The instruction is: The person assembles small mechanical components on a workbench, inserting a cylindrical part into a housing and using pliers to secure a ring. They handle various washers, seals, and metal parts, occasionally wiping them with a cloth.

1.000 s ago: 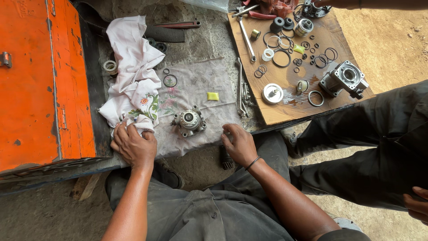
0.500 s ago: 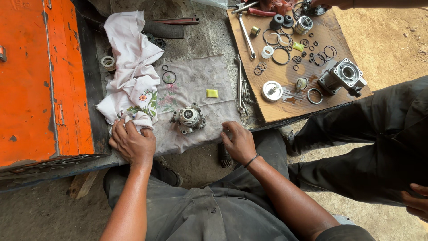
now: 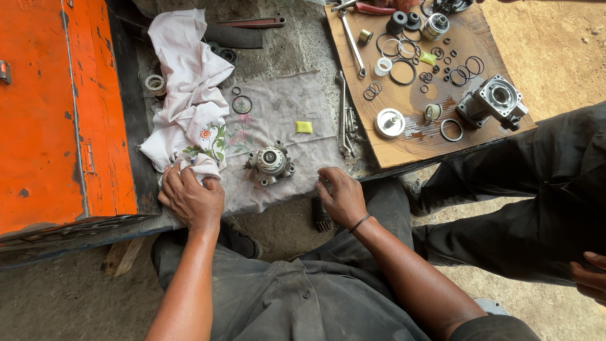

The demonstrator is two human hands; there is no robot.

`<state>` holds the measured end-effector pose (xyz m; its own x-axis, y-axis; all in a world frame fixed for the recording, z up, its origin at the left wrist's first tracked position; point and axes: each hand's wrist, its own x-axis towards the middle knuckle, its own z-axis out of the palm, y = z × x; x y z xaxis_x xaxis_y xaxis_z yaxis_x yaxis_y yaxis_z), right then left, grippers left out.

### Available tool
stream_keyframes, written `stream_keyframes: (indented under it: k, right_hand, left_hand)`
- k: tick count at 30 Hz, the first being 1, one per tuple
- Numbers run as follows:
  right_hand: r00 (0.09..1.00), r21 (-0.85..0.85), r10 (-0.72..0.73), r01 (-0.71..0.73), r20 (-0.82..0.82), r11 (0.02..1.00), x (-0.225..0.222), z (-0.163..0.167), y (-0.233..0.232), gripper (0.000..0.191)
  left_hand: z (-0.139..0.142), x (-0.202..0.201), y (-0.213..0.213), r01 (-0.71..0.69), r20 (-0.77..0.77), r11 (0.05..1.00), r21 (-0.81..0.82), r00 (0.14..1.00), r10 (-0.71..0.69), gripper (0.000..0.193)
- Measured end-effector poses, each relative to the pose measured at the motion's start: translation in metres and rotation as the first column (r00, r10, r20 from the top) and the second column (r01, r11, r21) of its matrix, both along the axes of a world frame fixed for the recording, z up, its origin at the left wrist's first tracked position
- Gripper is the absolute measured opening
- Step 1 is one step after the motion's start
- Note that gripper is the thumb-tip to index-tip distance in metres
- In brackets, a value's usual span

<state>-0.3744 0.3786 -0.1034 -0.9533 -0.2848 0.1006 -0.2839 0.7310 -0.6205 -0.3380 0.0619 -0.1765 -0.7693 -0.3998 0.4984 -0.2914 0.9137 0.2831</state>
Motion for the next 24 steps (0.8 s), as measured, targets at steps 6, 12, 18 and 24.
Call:
stream_keyframes:
  k: [6,12,18,24]
  right_hand:
    - [0.999,-0.029,-0.003,0.002,-0.036,1.000,0.0021,-0.0039,-0.0010,0.025]
    - [1.000,-0.014,-0.006,0.005,-0.017,1.000,0.0023,-0.0036,0.0002,0.025]
    - [1.000,-0.009,-0.009,0.009,-0.013,1.000,0.0017,-0.0057,0.0018,0.025]
    - [0.998,-0.046,0.022,-0.025,-0.065,0.999,0.0015,-0.0061,0.0050,0.024]
  left_hand:
    - [-0.0029,0.0010,-0.0009,0.007,-0.004,1.000,0.003,1.000,-0.007,0.031]
    - [-0.0031,0.0011,0.0003,-0.007,0.004,1.000,-0.007,1.000,0.007,0.032]
    - [-0.0037,0.0006,0.0021,0.001,-0.013,1.000,-0.004,1.000,-0.001,0.032]
    - [-0.0070,0.0026,0.0033,0.006,-0.009,1.000,-0.008,1.000,-0.006,0.032]
